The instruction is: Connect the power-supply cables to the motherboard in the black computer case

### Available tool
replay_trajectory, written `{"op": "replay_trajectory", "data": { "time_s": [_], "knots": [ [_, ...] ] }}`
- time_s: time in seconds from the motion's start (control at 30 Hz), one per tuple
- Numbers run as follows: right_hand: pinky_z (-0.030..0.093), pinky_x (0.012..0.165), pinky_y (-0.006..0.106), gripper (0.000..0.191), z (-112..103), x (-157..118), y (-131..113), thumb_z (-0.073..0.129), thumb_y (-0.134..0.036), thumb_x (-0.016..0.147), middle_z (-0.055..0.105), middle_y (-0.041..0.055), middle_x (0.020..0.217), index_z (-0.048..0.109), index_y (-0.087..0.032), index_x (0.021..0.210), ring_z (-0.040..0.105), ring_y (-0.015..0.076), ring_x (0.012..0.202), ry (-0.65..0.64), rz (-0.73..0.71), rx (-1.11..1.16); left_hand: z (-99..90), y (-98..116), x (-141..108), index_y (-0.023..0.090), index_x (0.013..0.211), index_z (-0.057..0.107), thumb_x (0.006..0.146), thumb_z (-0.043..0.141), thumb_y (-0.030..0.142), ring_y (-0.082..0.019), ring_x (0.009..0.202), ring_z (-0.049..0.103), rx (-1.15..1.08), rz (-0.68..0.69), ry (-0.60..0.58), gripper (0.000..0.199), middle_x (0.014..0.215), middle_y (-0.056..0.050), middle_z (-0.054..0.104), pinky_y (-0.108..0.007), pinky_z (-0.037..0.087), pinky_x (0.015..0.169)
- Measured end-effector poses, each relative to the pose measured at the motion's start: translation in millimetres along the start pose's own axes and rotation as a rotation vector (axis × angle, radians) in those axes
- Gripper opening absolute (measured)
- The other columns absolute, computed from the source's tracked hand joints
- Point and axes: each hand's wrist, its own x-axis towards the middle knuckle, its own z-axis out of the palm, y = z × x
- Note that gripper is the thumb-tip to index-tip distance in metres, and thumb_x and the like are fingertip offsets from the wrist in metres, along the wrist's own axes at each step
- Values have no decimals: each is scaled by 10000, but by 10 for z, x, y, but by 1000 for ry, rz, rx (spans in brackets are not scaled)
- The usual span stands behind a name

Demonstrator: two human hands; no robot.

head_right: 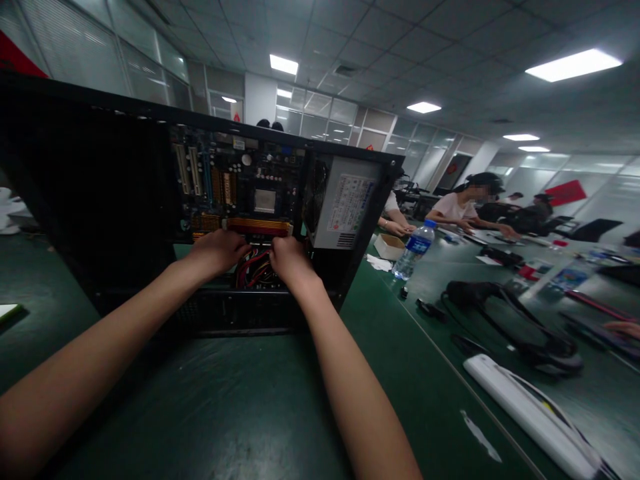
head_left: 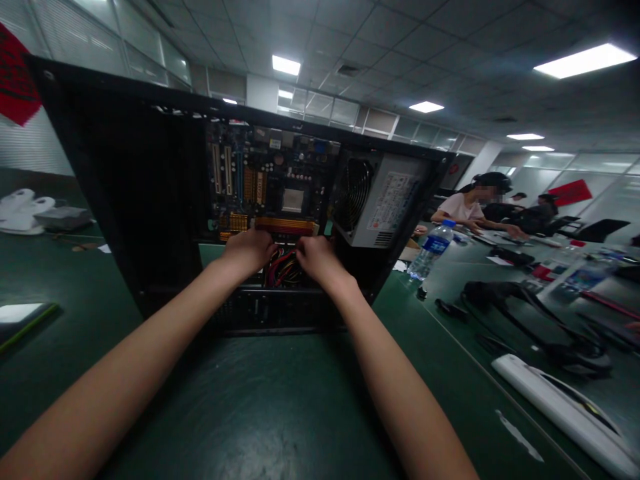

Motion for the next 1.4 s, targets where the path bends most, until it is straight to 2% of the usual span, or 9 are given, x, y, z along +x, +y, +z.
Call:
{"op": "replay_trajectory", "data": {
  "time_s": [0.2, 0.4, 0.57, 0.73, 0.87, 1.23, 1.4],
  "knots": [
    [561, 835, 357, 285, 27, 44, 4, 531, -200, 982, 781, 186, 1063, 791, -130, 1076, 748, 310, 1023, -14, 48, -41, 69, 16, 30, 179, 1168, 762, 1034, 386, 438, -348, 1093, 720, 36, 7, 42, 476, 1157, -181, 768, -383, 535, 854],
    [566, 826, 358, 293, -1, 14, -30, 513, -169, 981, 772, 218, 1061, 789, -111, 1064, 752, 320, 1008, -27, 55, -35, 45, 76, -11, 138, 1144, 769, 1034, 378, 399, -385, 1074, 722, 63, 14, 43, 483, 1149, -221, 761, -422, 539, 846],
    [562, 865, 370, 298, -22, -12, -55, 498, -162, 991, 768, 217, 1073, 782, -116, 1065, 747, 321, 1031, -37, 59, -26, 50, 74, 2, 154, 1154, 774, 1031, 374, 416, -385, 1100, 713, 64, -3, 38, 494, 1166, -223, 760, -427, 535, 876],
    [573, 822, 385, 292, 14, 41, -27, 519, -179, 971, 769, 228, 1034, 798, -123, 1038, 752, 339, 992, -27, 73, -28, 43, 96, -5, 134, 1155, 773, 1030, 379, 397, -409, 1101, 713, 48, -9, 35, 489, 1158, -239, 757, -456, 540, 883],
    [568, 807, 367, 277, 7, 54, -24, 546, -179, 951, 775, 219, 1041, 803, -128, 1039, 755, 335, 998, -31, 76, -37, 19, 130, -49, 129, 1166, 762, 1039, 378, 371, -396, 1118, 715, 50, -6, 33, 471, 1168, -236, 755, -434, 541, 888],
    [575, 813, 398, 305, -59, -34, -84, 488, -115, 962, 760, 232, 1094, 764, -110, 1091, 753, 354, 1013, -54, 29, -59, 49, 74, 17, 149, 1134, 777, 1030, 383, 418, -415, 1081, 722, 77, 0, 34, 488, 1151, -225, 764, -464, 552, 855],
    [570, 811, 379, 324, -75, -38, -97, 469, -98, 963, 759, 218, 1113, 749, -114, 1125, 749, 346, 1038, -82, 36, -66, 67, 86, 4, 124, 1144, 772, 1027, 387, 387, -408, 1070, 729, 77, 23, 58, 480, 1141, -235, 763, -444, 562, 825]
  ]
}}
